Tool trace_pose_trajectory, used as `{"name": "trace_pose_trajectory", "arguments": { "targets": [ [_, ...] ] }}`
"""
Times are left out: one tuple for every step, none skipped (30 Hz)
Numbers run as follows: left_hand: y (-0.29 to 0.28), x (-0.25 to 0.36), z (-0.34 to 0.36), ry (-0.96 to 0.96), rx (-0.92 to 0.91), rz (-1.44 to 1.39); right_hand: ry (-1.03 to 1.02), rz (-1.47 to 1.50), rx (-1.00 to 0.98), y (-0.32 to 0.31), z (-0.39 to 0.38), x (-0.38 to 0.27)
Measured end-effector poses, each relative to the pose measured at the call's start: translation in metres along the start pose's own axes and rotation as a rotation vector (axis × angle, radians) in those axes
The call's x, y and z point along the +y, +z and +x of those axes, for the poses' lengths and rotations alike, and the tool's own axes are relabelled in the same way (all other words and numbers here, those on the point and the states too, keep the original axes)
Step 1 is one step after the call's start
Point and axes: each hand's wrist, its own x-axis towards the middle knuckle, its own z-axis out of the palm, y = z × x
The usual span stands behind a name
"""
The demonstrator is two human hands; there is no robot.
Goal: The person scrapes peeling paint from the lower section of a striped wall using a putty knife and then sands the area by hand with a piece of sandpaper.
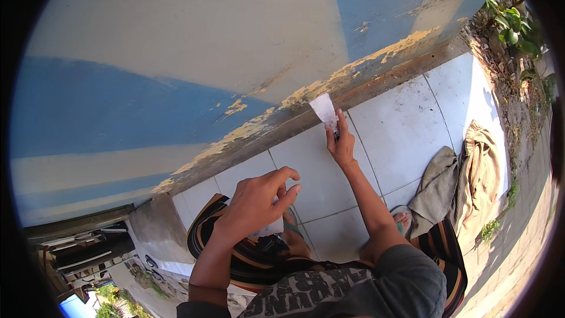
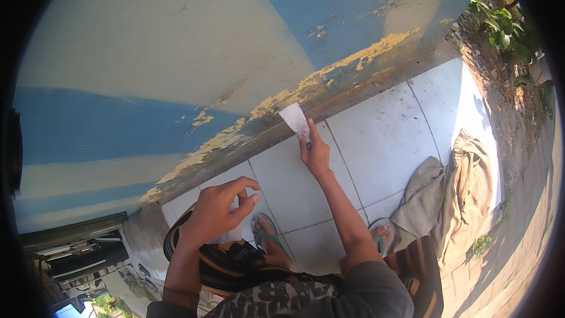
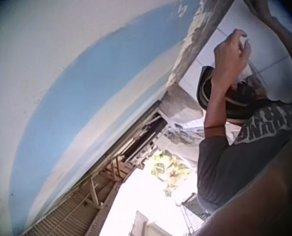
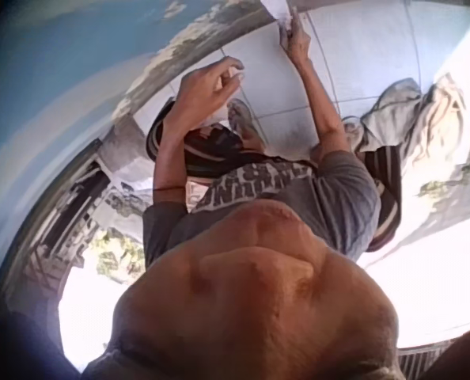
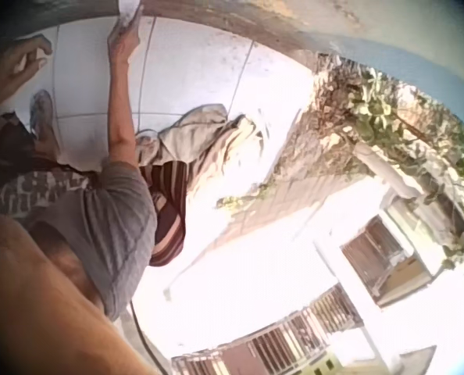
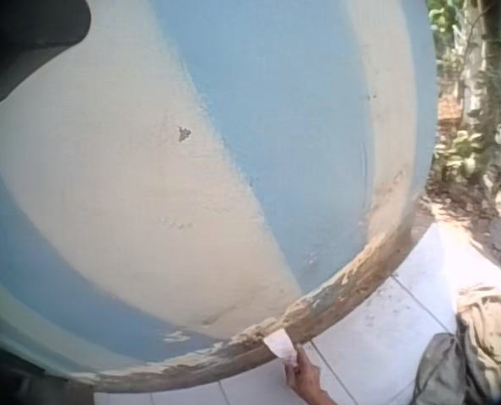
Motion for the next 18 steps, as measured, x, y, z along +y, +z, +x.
{"name": "trace_pose_trajectory", "arguments": {
  "targets": [
    [-0.002,0.001,-0.003,-0.002,0.007,0.001,-0.006,0.005,-0.001,0.005,-0.006,0.004],
    [-0.001,0.000,-0.008,-0.002,0.003,0.000,-0.018,-0.032,-0.100,0.007,-0.014,0.001],
    [0.001,-0.002,-0.012,0.000,-0.002,-0.001,-0.031,-0.068,-0.197,0.008,-0.022,-0.002],
    [0.003,-0.004,-0.015,-0.007,-0.007,-0.006,-0.020,-0.060,-0.218,0.010,-0.022,0.000],
    [0.003,-0.005,-0.017,-0.015,0.000,-0.006,-0.025,-0.060,-0.216,0.013,-0.016,-0.001],
    [0.002,-0.006,-0.017,-0.022,0.007,-0.005,-0.022,-0.043,-0.220,0.016,-0.011,-0.003],
    [0.002,-0.007,-0.018,-0.017,0.011,-0.004,-0.019,-0.026,-0.224,0.018,-0.006,-0.005],
    [0.002,-0.008,-0.019,-0.019,0.030,-0.008,-0.023,-0.028,-0.225,0.021,-0.005,-0.005],
    [0.002,-0.008,-0.020,-0.021,0.048,-0.012,-0.014,-0.030,-0.233,0.024,-0.004,-0.005],
    [0.001,-0.006,-0.020,-0.018,0.051,-0.015,-0.005,-0.032,-0.241,0.025,-0.003,-0.005],
    [0.000,-0.004,-0.019,-0.019,0.043,-0.015,-0.006,-0.033,-0.243,0.025,-0.003,-0.004],
    [0.000,-0.003,-0.019,-0.019,0.035,-0.015,-0.009,-0.036,-0.229,0.024,-0.002,-0.003],
    [0.001,-0.003,-0.019,-0.019,0.036,-0.018,-0.011,-0.039,-0.216,0.024,-0.002,-0.002],
    [0.001,-0.003,-0.018,-0.011,0.030,-0.026,-0.014,-0.038,-0.217,0.023,-0.002,0.001],
    [0.001,-0.002,-0.018,-0.003,0.023,-0.034,-0.035,-0.063,-0.207,0.021,-0.002,0.004],
    [0.001,-0.001,-0.018,-0.006,0.027,-0.035,-0.055,-0.086,-0.199,0.019,-0.002,0.008],
    [0.001,-0.001,-0.020,-0.005,0.036,-0.023,-0.058,-0.083,-0.196,0.017,-0.004,0.012],
    [0.001,0.000,-0.024,-0.012,0.050,-0.009,0.032,-0.086,-0.241,0.015,-0.007,0.014]
  ]
}}
